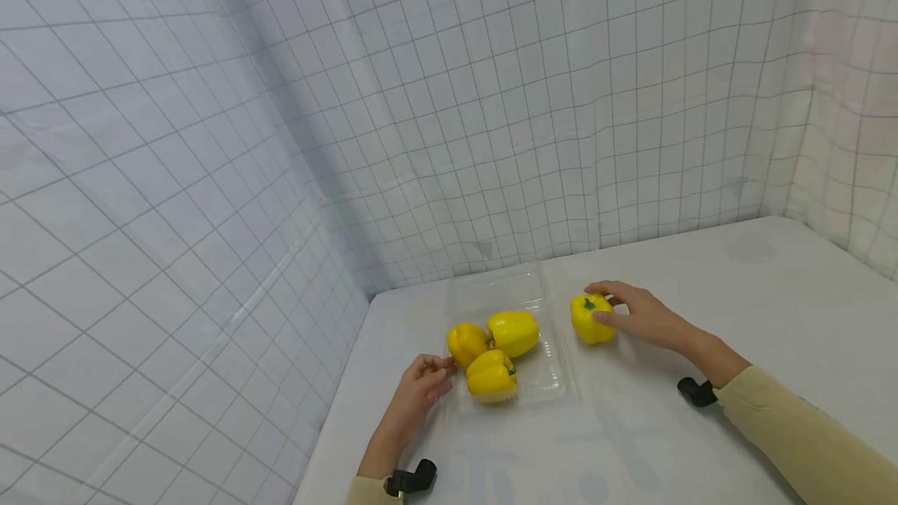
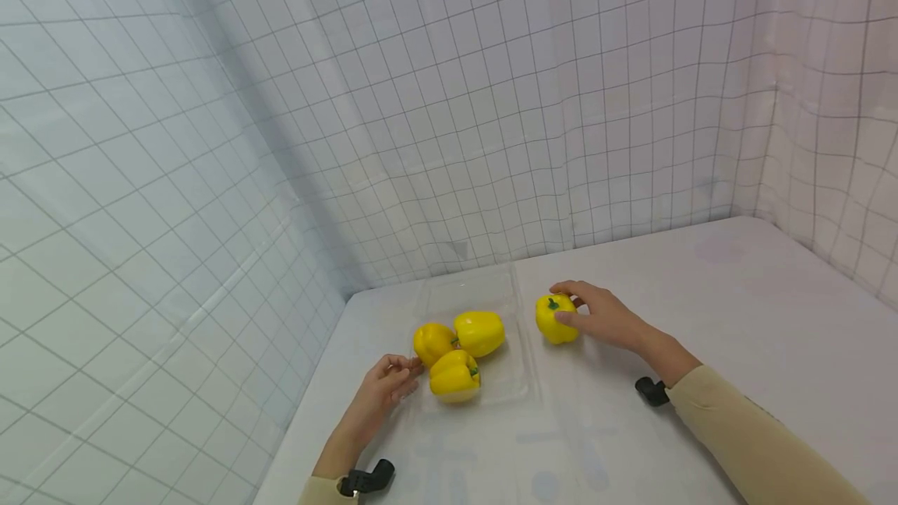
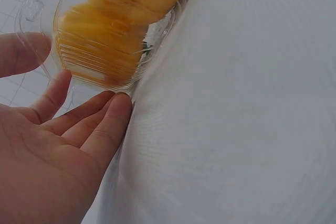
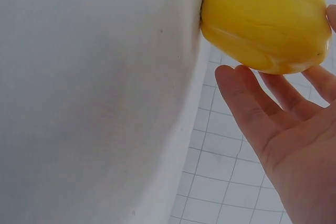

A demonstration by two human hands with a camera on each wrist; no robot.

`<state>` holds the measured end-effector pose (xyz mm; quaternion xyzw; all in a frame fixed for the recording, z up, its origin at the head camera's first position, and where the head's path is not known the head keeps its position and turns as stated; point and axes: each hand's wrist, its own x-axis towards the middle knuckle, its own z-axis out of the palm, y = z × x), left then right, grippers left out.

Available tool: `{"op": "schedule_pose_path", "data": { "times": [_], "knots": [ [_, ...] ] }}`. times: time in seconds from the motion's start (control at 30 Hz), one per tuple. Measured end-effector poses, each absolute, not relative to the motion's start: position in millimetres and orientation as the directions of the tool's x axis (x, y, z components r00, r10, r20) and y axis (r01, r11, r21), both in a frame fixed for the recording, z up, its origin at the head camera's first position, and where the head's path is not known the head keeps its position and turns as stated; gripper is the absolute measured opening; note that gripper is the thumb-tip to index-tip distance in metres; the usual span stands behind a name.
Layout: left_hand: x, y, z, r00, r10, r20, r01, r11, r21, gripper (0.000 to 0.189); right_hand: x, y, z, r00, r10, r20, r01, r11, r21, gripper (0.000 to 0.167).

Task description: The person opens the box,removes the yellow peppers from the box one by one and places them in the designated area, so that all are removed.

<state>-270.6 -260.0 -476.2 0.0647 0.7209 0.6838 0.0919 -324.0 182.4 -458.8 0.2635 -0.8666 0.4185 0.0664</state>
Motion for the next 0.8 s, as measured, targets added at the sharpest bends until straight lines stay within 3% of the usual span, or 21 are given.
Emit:
{"op": "schedule_pose_path", "data": {
  "times": [0.8],
  "knots": [
    [-272.3, -261.5, -477.3, -0.974, 0.224, -0.038, -0.029, 0.046, 0.999, 0.027, -322.6, 179.5, -450.9, -0.839, -0.384, 0.386, -0.541, 0.510, -0.668, 0.052]
  ]
}}
